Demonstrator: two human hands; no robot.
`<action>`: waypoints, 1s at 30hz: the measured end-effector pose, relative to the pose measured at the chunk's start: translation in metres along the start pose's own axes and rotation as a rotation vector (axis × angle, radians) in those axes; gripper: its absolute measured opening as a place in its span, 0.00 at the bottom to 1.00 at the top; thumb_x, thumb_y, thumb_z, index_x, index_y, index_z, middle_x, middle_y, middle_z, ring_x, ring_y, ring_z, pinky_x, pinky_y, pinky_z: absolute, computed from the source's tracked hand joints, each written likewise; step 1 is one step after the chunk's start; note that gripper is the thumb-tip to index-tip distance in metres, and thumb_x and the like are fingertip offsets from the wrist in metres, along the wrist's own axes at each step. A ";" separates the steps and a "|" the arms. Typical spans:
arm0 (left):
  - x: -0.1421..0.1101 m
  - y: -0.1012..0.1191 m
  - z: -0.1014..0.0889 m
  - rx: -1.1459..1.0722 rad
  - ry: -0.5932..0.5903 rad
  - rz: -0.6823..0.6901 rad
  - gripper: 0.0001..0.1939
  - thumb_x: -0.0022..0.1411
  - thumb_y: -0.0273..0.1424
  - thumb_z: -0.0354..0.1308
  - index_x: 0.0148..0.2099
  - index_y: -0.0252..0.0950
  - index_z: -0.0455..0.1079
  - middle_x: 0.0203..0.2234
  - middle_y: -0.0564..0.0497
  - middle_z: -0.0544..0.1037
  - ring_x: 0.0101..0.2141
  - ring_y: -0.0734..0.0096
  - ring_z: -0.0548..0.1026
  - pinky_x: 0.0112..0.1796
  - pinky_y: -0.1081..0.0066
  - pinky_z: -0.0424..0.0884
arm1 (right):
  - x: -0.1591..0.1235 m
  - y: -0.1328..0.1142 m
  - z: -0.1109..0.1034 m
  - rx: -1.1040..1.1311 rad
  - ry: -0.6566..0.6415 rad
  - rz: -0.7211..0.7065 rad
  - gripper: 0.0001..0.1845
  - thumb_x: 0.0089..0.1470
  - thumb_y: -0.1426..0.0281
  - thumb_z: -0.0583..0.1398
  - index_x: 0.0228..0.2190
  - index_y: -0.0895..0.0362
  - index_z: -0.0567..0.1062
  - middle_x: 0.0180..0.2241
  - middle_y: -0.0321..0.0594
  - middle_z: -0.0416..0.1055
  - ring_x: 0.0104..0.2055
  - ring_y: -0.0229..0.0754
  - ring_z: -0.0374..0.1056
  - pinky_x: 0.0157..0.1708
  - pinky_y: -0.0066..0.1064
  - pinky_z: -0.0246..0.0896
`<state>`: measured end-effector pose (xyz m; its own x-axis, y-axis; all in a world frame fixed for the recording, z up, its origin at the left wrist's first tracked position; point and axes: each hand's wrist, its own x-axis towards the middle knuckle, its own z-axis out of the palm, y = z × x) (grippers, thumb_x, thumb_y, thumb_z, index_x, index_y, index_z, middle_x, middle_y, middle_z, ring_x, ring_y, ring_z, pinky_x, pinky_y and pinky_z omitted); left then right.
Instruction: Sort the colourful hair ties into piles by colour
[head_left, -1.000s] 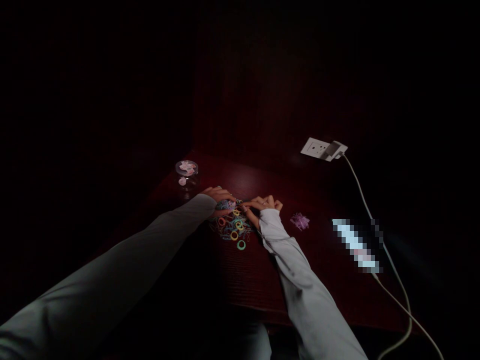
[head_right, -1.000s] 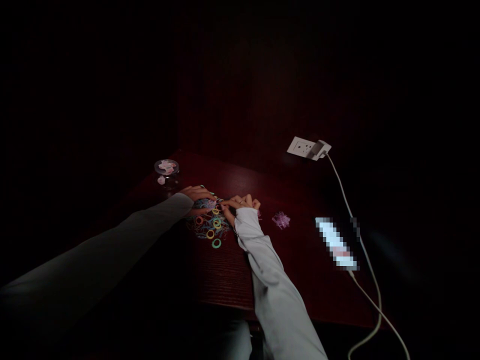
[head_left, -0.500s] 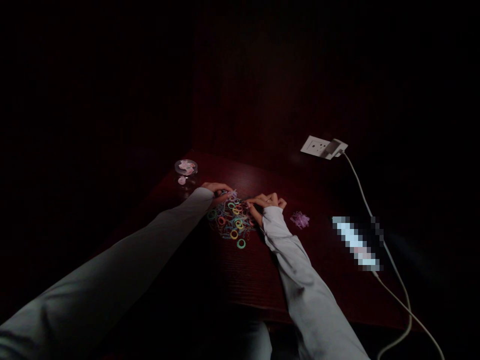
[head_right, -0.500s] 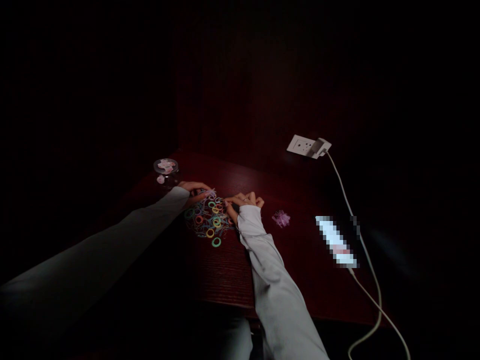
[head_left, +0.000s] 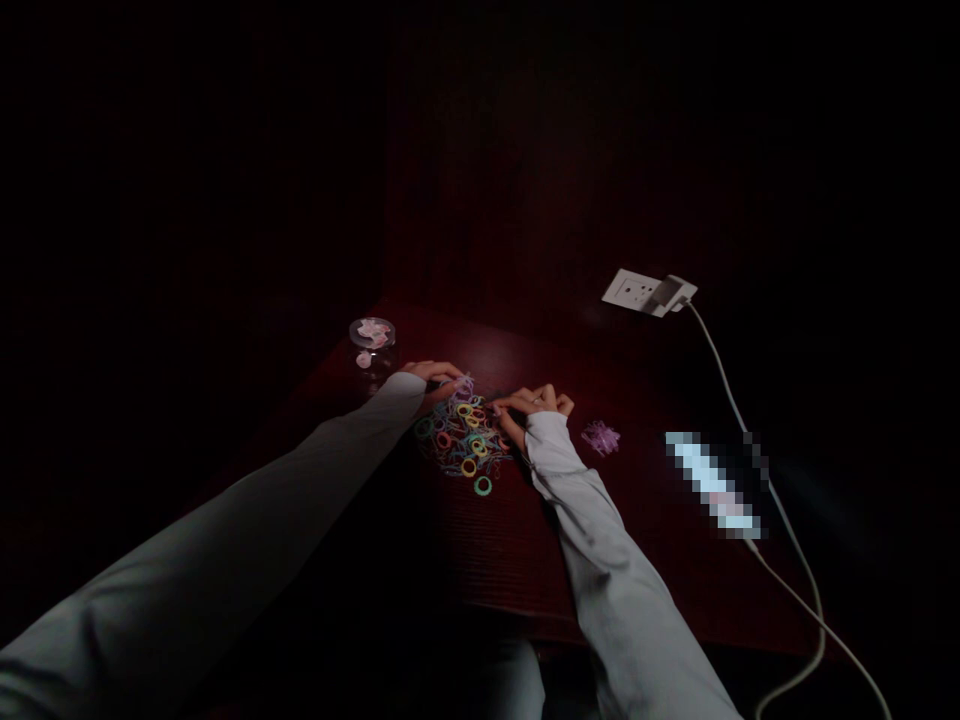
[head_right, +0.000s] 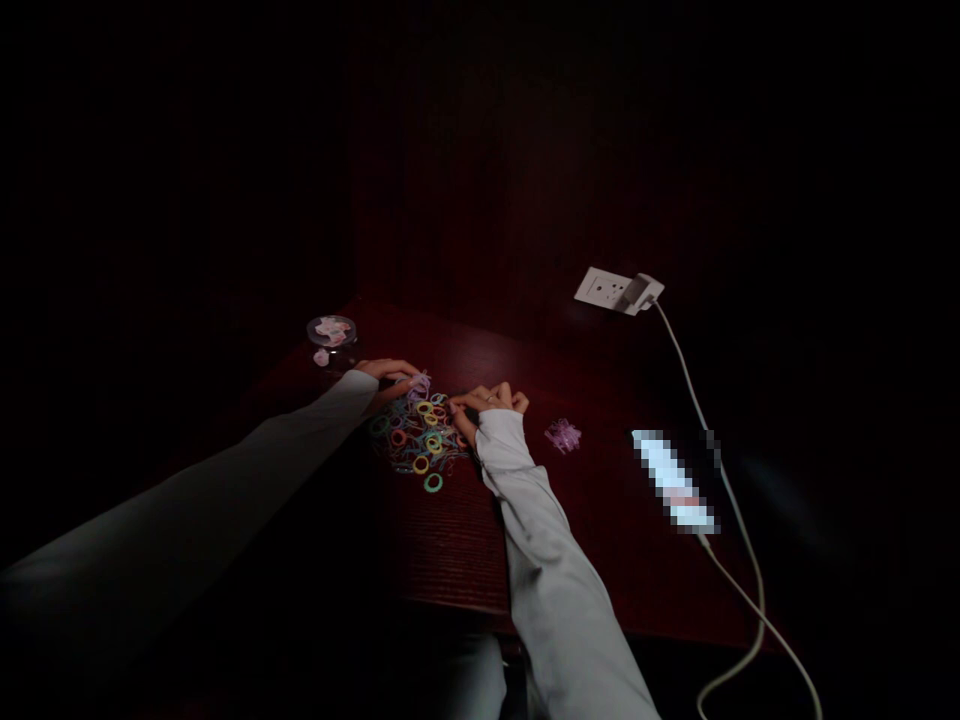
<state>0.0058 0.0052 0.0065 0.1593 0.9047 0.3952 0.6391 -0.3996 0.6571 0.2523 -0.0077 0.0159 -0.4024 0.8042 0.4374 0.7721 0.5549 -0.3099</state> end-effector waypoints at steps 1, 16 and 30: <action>0.000 0.000 0.000 -0.012 0.006 0.000 0.15 0.66 0.42 0.55 0.46 0.42 0.79 0.34 0.55 0.86 0.43 0.67 0.82 0.47 0.72 0.71 | 0.000 0.000 0.000 0.001 0.000 0.004 0.15 0.66 0.55 0.58 0.43 0.42 0.83 0.39 0.37 0.79 0.45 0.47 0.61 0.51 0.44 0.41; -0.009 0.008 -0.006 0.130 -0.182 0.269 0.16 0.69 0.41 0.53 0.43 0.44 0.82 0.37 0.53 0.85 0.40 0.68 0.76 0.48 0.66 0.61 | -0.001 0.000 0.002 -0.067 -0.019 -0.012 0.15 0.67 0.56 0.57 0.43 0.42 0.83 0.39 0.36 0.79 0.46 0.47 0.62 0.50 0.42 0.42; 0.005 -0.015 -0.009 0.422 0.011 0.149 0.13 0.62 0.39 0.56 0.28 0.39 0.71 0.26 0.53 0.76 0.32 0.68 0.70 0.38 0.68 0.61 | 0.000 -0.002 0.005 -0.066 -0.010 -0.028 0.11 0.65 0.58 0.60 0.42 0.41 0.84 0.38 0.34 0.80 0.45 0.47 0.63 0.50 0.42 0.41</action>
<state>-0.0095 0.0141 0.0039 0.2663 0.8391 0.4743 0.8614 -0.4280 0.2736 0.2485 -0.0076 0.0116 -0.4287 0.7910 0.4365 0.7912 0.5619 -0.2413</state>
